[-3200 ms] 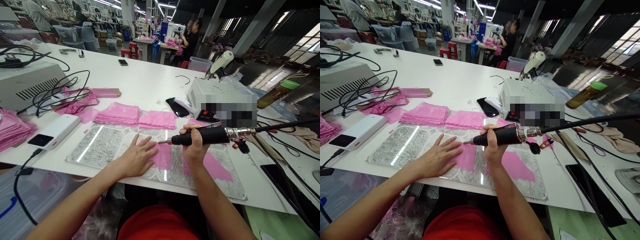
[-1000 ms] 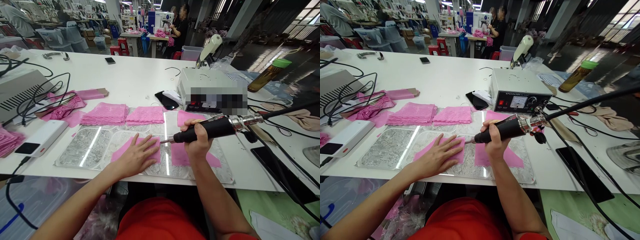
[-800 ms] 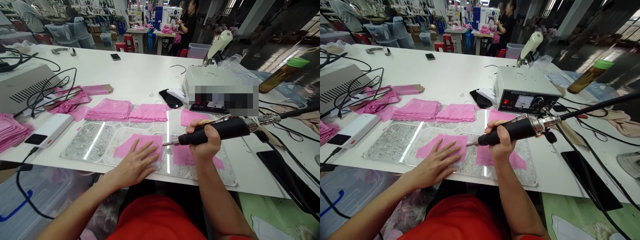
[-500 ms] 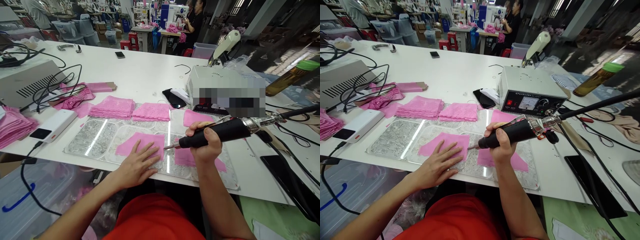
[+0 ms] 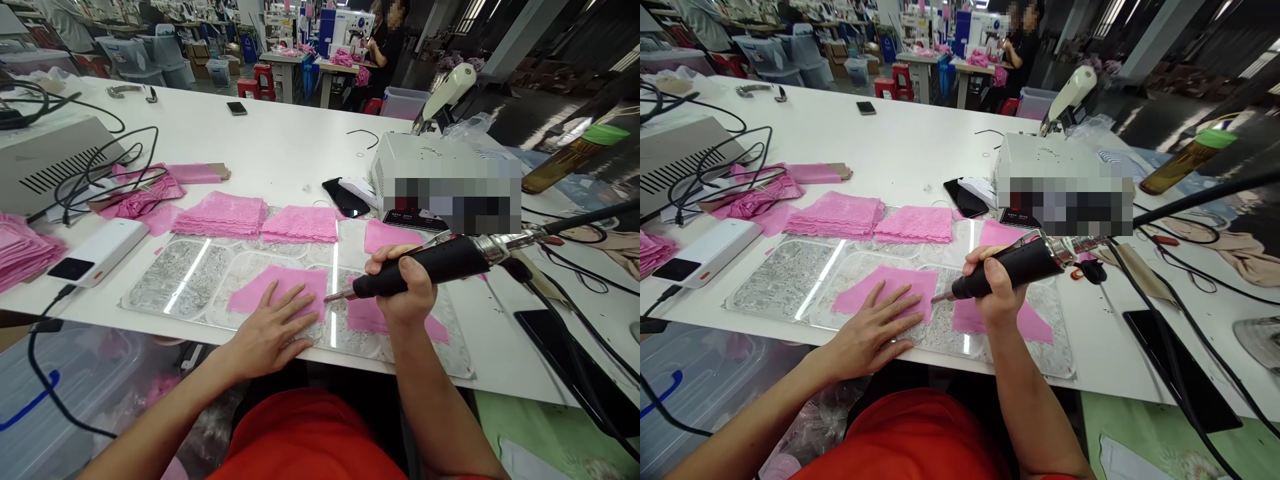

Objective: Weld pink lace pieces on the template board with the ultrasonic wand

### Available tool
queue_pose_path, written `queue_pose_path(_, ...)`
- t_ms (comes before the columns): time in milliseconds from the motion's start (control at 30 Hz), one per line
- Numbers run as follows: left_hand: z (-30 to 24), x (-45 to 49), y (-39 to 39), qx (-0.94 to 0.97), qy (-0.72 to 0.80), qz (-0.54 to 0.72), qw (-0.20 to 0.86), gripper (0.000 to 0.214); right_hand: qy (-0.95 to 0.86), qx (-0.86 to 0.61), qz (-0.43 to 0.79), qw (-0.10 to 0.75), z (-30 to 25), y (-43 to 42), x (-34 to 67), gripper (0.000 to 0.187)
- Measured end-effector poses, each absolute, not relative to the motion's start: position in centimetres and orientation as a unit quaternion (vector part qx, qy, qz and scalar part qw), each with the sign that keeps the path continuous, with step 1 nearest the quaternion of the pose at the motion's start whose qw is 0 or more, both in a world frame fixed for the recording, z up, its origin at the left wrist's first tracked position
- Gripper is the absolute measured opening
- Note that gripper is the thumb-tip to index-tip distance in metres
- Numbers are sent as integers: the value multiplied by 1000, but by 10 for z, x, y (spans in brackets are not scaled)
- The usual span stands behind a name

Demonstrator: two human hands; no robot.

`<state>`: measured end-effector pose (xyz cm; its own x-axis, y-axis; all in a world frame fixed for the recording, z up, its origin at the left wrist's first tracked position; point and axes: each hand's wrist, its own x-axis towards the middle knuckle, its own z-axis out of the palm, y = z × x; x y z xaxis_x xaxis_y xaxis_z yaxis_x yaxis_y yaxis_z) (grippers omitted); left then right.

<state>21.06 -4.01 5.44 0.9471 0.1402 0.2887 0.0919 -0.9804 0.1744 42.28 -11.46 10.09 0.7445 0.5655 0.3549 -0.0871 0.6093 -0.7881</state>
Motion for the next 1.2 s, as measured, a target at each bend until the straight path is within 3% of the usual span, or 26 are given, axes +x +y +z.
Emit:
queue_pose_path(200, 58, 210, -40, 981, 58, 165, 85, 35, -293, -392, 194, 850, 112, -117, 429, 14)
queue_pose_path(500, 57, 252, -70, 967, 65, 217, 116, 31, -268, -423, 87, 861, 118, -132, 482, 14)
queue_pose_path(767, 54, 285, -77, 968, 100, 219, 78, 32, -240, -398, 122, 877, 101, -126, 477, 14)
queue_pose_path(1200, 50, 279, -80, 962, 92, 235, 105, 32, -287, -383, 135, 868, 95, -121, 475, 11)
